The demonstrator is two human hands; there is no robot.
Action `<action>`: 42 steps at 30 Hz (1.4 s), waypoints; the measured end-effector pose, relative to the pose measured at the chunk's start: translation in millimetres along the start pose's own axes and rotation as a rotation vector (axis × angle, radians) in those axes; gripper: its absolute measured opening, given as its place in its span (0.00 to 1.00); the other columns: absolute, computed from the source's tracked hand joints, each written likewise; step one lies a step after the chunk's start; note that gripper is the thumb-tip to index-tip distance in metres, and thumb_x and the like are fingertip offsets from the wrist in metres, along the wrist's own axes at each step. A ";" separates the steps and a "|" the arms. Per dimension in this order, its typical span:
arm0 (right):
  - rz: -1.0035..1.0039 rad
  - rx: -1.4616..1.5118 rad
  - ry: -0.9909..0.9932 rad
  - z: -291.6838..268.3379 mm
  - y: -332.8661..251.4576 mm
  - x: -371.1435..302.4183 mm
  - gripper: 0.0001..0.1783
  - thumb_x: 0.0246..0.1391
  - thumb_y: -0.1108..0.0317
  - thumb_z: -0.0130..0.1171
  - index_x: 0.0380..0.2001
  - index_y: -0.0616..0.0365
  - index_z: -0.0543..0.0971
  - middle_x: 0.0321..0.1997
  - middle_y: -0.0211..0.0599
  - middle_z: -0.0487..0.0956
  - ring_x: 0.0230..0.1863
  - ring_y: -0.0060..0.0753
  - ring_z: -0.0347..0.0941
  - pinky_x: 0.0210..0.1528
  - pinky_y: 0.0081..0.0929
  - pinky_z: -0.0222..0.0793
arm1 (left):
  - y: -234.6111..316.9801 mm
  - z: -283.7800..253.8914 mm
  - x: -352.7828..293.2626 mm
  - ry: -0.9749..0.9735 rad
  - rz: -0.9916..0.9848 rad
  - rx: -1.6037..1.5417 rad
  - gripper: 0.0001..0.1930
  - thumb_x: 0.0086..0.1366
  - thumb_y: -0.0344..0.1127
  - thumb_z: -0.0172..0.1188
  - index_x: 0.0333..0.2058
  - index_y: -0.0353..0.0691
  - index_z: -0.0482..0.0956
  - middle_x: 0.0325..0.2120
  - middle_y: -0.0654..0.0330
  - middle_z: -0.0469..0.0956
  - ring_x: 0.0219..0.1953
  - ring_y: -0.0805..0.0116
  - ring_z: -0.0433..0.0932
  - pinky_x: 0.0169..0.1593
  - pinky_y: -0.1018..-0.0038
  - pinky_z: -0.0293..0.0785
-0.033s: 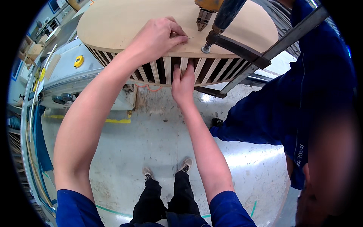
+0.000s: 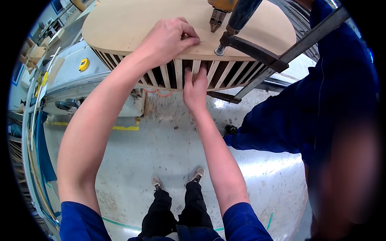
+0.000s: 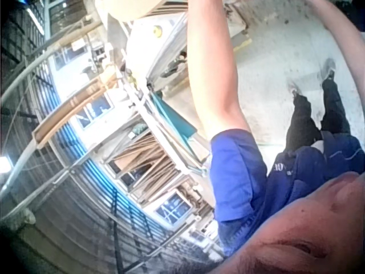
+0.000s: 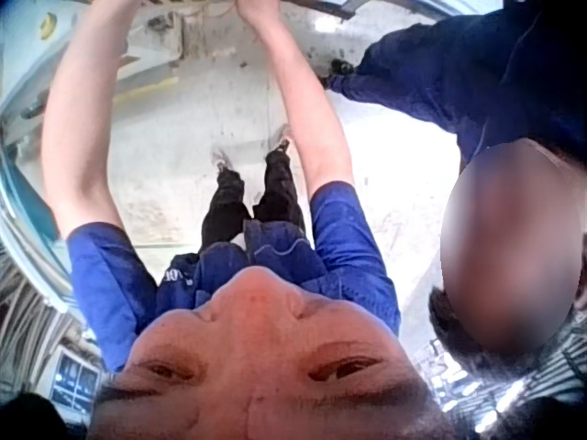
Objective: The person assembles a wooden furniture frame by hand, positioning slats and securing them with a pneumatic nail gun. The person works alongside a coworker in a workshop environment, manipulating the wooden structure and using tools to fasten components together.
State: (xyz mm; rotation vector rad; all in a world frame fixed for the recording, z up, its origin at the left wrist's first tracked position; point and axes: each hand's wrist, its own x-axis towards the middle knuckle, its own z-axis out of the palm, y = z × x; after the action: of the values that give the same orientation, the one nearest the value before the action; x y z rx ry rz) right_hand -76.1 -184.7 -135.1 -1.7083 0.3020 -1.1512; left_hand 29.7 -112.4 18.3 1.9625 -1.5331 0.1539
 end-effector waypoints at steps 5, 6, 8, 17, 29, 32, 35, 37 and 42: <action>0.008 0.130 -0.051 -7.5 -28.7 8.2 0.25 0.65 0.68 0.53 0.60 0.72 0.65 0.58 0.59 0.73 0.61 0.52 0.69 0.64 0.37 0.61 | 5.2 -34.0 -37.5 -0.069 0.063 0.138 0.09 0.65 0.31 0.63 0.42 0.34 0.83 0.36 0.56 0.79 0.38 0.61 0.79 0.45 0.70 0.76; 0.011 0.160 -0.029 -8.6 -30.5 8.7 0.25 0.65 0.67 0.53 0.59 0.72 0.65 0.58 0.58 0.73 0.61 0.49 0.70 0.64 0.36 0.61 | 11.3 -43.8 -49.2 -0.108 0.011 0.128 0.09 0.65 0.31 0.63 0.42 0.34 0.82 0.37 0.57 0.79 0.39 0.62 0.79 0.46 0.70 0.76; 0.015 0.221 0.011 -7.7 -34.2 10.3 0.25 0.65 0.66 0.54 0.58 0.72 0.66 0.58 0.56 0.74 0.60 0.45 0.70 0.64 0.35 0.61 | 6.1 -49.9 -66.7 -0.082 -0.037 0.101 0.09 0.65 0.31 0.63 0.42 0.34 0.82 0.38 0.57 0.80 0.42 0.64 0.80 0.49 0.71 0.75; 0.139 0.425 -0.066 -1.9 -28.2 27.5 0.24 0.54 0.69 0.58 0.53 0.73 0.72 0.52 0.48 0.77 0.54 0.37 0.72 0.61 0.31 0.64 | -17.4 -37.2 -95.7 0.210 -0.047 0.164 0.13 0.68 0.35 0.61 0.49 0.37 0.82 0.48 0.57 0.81 0.49 0.66 0.80 0.50 0.74 0.73; 0.501 0.349 -0.121 -9.5 -65.7 -5.1 0.29 0.50 0.77 0.51 0.59 0.66 0.70 0.54 0.38 0.76 0.52 0.31 0.72 0.54 0.26 0.68 | 22.9 30.1 -137.8 0.243 -0.059 -0.039 0.10 0.67 0.27 0.60 0.45 0.34 0.83 0.37 0.58 0.83 0.38 0.72 0.79 0.44 0.77 0.75; 0.280 0.405 -0.151 -14.2 -58.2 -12.6 0.26 0.53 0.77 0.52 0.57 0.68 0.72 0.53 0.37 0.77 0.51 0.29 0.72 0.53 0.26 0.68 | 21.9 61.1 -172.8 0.222 -0.109 -0.183 0.10 0.66 0.27 0.60 0.45 0.33 0.83 0.36 0.58 0.83 0.37 0.70 0.80 0.43 0.75 0.75; 0.327 0.270 -0.151 -17.0 -53.0 -15.0 0.22 0.53 0.77 0.52 0.53 0.71 0.70 0.43 0.37 0.76 0.39 0.25 0.70 0.41 0.25 0.68 | 28.0 96.9 -230.4 0.037 -0.287 -0.337 0.09 0.62 0.28 0.62 0.42 0.34 0.83 0.34 0.52 0.82 0.38 0.57 0.82 0.44 0.66 0.76; 0.521 -0.056 -0.038 -3.6 -58.0 -9.7 0.16 0.54 0.77 0.52 0.47 0.70 0.70 0.35 0.34 0.74 0.34 0.24 0.68 0.36 0.26 0.66 | 33.8 121.0 -283.3 -0.086 -0.393 -0.388 0.09 0.62 0.29 0.62 0.41 0.36 0.83 0.34 0.50 0.82 0.38 0.52 0.81 0.44 0.65 0.76; 0.159 0.143 -0.131 -9.5 -22.8 -2.0 0.14 0.56 0.77 0.54 0.46 0.67 0.73 0.43 0.39 0.79 0.42 0.29 0.74 0.46 0.27 0.69 | 48.7 187.8 -421.8 -0.278 -0.749 -0.545 0.08 0.63 0.31 0.62 0.38 0.35 0.84 0.33 0.50 0.82 0.39 0.53 0.81 0.41 0.64 0.77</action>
State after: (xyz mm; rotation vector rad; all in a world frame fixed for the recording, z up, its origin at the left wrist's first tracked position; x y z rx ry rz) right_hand -91.6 -178.6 -116.9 -1.5959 0.2629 -0.9191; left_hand -200.1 130.9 -303.6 1.9916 -0.7645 -0.7892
